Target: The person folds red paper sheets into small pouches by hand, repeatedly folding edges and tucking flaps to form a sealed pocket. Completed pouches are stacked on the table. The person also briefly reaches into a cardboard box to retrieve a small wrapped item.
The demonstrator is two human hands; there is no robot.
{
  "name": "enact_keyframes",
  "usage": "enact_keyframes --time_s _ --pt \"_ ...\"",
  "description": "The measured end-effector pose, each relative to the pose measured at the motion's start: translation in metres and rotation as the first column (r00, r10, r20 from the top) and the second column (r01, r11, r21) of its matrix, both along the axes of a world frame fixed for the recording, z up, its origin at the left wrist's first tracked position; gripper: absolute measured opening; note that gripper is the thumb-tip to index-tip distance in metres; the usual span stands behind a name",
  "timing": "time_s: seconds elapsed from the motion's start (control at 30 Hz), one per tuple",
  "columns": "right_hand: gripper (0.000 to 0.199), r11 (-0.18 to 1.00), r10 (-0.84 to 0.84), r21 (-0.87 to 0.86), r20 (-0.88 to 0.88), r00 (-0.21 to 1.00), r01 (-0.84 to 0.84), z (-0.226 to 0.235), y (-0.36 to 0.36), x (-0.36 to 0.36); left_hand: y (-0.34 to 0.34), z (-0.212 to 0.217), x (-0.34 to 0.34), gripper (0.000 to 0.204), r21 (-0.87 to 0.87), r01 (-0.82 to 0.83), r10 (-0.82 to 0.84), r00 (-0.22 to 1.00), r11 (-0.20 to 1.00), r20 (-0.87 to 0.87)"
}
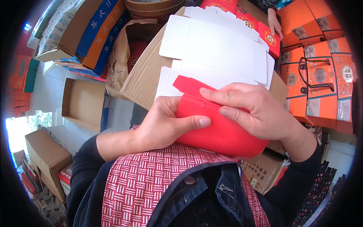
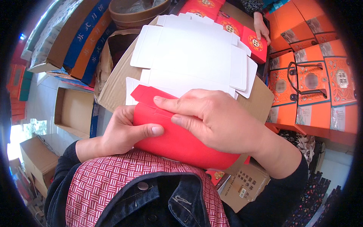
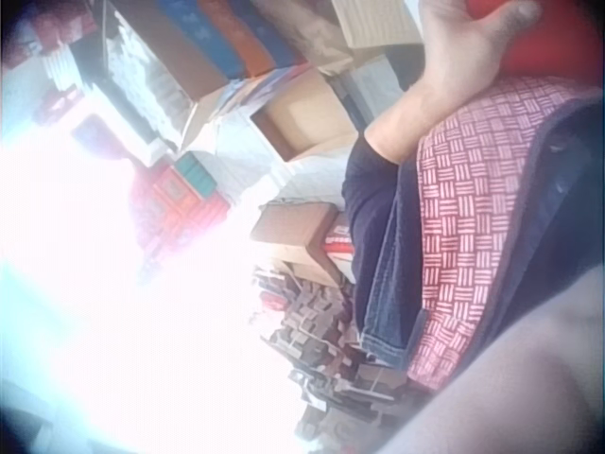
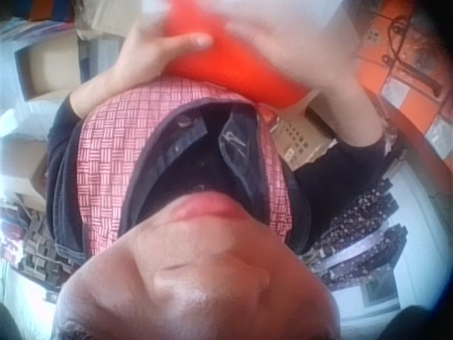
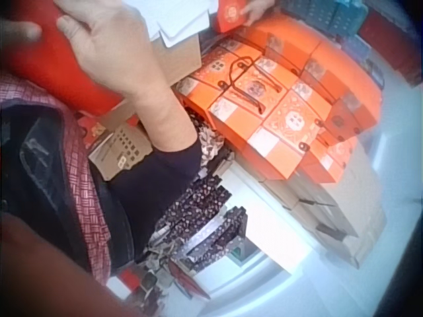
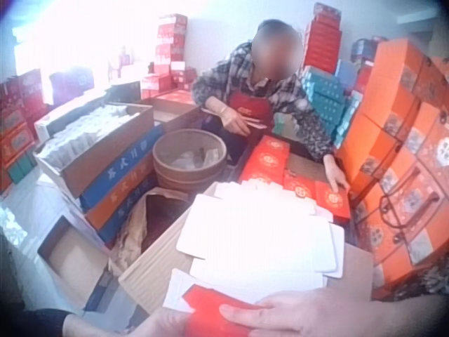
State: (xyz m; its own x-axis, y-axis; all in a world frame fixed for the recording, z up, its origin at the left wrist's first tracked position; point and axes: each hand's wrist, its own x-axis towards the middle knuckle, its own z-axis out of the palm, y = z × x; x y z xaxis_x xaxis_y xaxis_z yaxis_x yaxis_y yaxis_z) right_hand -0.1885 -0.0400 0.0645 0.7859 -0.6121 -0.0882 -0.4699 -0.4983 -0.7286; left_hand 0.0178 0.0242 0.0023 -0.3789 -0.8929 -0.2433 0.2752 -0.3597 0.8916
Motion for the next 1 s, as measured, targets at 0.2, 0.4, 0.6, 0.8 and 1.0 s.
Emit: enact_keyframes --time_s 0.2,0.4,0.6,0.8,1.0 --pt "0.033 0.999 -0.021 0.038 0.091 0.996 0.017 -0.003 0.000 -0.005 0.001 -0.009 -0.001 0.022 -0.118 -0.144 0.137 0.989 0.983 -0.063" --pt "0.033 0.998 -0.065 -0.003 0.112 0.992 0.066 -0.003 0.000 -0.003 0.001 -0.012 0.002 0.016 -0.186 -0.162 0.171 0.985 0.969 0.031" --pt "0.030 0.999 0.033 0.028 0.032 0.999 -0.034 0.004 0.002 -0.002 -0.001 -0.012 0.001 0.017 -0.206 -0.222 0.230 0.973 0.953 0.012" --pt "0.031 0.999 -0.005 -0.045 0.076 0.997 0.008 0.003 -0.003 0.000 0.000 -0.013 0.004 0.017 -0.232 -0.221 0.234 0.972 0.947 0.028" --pt "0.031 0.996 0.052 -0.068 -0.027 0.998 -0.053 0.008 -0.001 0.001 -0.002 -0.012 0.005 0.019 -0.240 -0.198 0.215 0.976 0.950 0.043"
